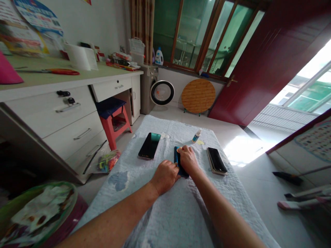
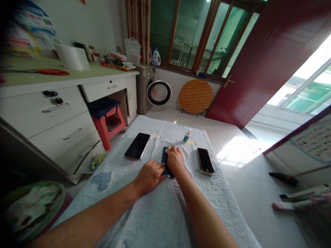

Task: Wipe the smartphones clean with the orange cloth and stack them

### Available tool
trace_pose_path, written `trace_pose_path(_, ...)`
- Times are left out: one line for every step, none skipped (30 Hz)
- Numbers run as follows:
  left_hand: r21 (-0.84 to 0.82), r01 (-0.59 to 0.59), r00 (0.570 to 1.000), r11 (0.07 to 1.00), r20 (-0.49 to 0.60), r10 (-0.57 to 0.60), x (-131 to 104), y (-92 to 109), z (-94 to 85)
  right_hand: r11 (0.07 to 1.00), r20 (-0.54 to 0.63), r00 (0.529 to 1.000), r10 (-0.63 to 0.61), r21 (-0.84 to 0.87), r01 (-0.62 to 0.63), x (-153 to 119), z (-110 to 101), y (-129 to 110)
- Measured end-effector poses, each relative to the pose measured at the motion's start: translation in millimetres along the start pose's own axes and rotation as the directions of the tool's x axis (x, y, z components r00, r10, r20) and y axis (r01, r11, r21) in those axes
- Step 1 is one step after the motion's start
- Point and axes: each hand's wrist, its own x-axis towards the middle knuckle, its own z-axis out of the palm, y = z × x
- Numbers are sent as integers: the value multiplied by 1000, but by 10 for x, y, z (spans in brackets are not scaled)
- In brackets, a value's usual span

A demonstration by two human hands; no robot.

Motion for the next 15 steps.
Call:
trace_pose_path(-4, 4, 1000, 1000, 2, -4, 0, 1, -5, 1000, 7, 1000, -30, 4, 30, -62, -16, -24)
trace_pose_path(-7, 9, 1000, 1000, 3, -9, 1, 2, -7, 998, 14, 998, -61, 10, 60, -129, -32, -45)
trace_pose_path(-12, 11, 1000, 1000, 3, -11, 2, 3, -7, 996, 16, 996, -90, 20, 89, -197, -50, -64)
trace_pose_path(-16, 12, 1000, 1000, 2, -12, 3, 5, -5, 992, 20, 992, -122, 35, 121, -262, -66, -78)
trace_pose_path(-20, 10, 1000, 1000, 3, -10, 4, 7, -2, 988, 23, 989, -145, 50, 144, -317, -81, -88)
trace_pose_path(-23, 9, 1000, 1000, 2, -9, 5, 9, 3, 985, 26, 986, -163, 65, 161, -359, -94, -93)
trace_pose_path(-25, 8, 1000, 1000, 1, -8, 6, 10, 7, 982, 30, 984, -175, 78, 172, -384, -104, -93)
trace_pose_path(-25, 9, 1000, 1000, -1, -9, 6, 11, 12, 980, 32, 983, -180, 88, 176, -391, -109, -89)
trace_pose_path(-24, 10, 1000, 1000, -5, -10, 6, 12, 15, 980, 34, 983, -180, 97, 176, -380, -110, -83)
trace_pose_path(-21, 11, 1000, 1000, -8, -11, 6, 12, 18, 980, 35, 984, -177, 103, 173, -353, -107, -75)
trace_pose_path(-18, 12, 1000, 1000, -11, -12, 5, 11, 20, 980, 35, 985, -171, 107, 166, -311, -100, -68)
trace_pose_path(-13, 13, 1000, 1000, -12, -13, 4, 11, 22, 981, 35, 986, -164, 109, 159, -259, -91, -62)
trace_pose_path(-8, 13, 1000, 1000, -11, -13, 3, 10, 24, 983, 37, 988, -153, 106, 148, -199, -80, -57)
trace_pose_path(-4, 13, 1000, 1000, -9, -13, 2, 9, 27, 986, 42, 990, -138, 97, 134, -137, -68, -53)
trace_pose_path(-1, 14, 1000, 1000, -7, -14, 0, 8, 30, 989, 46, 991, -122, 84, 118, -75, -56, -50)
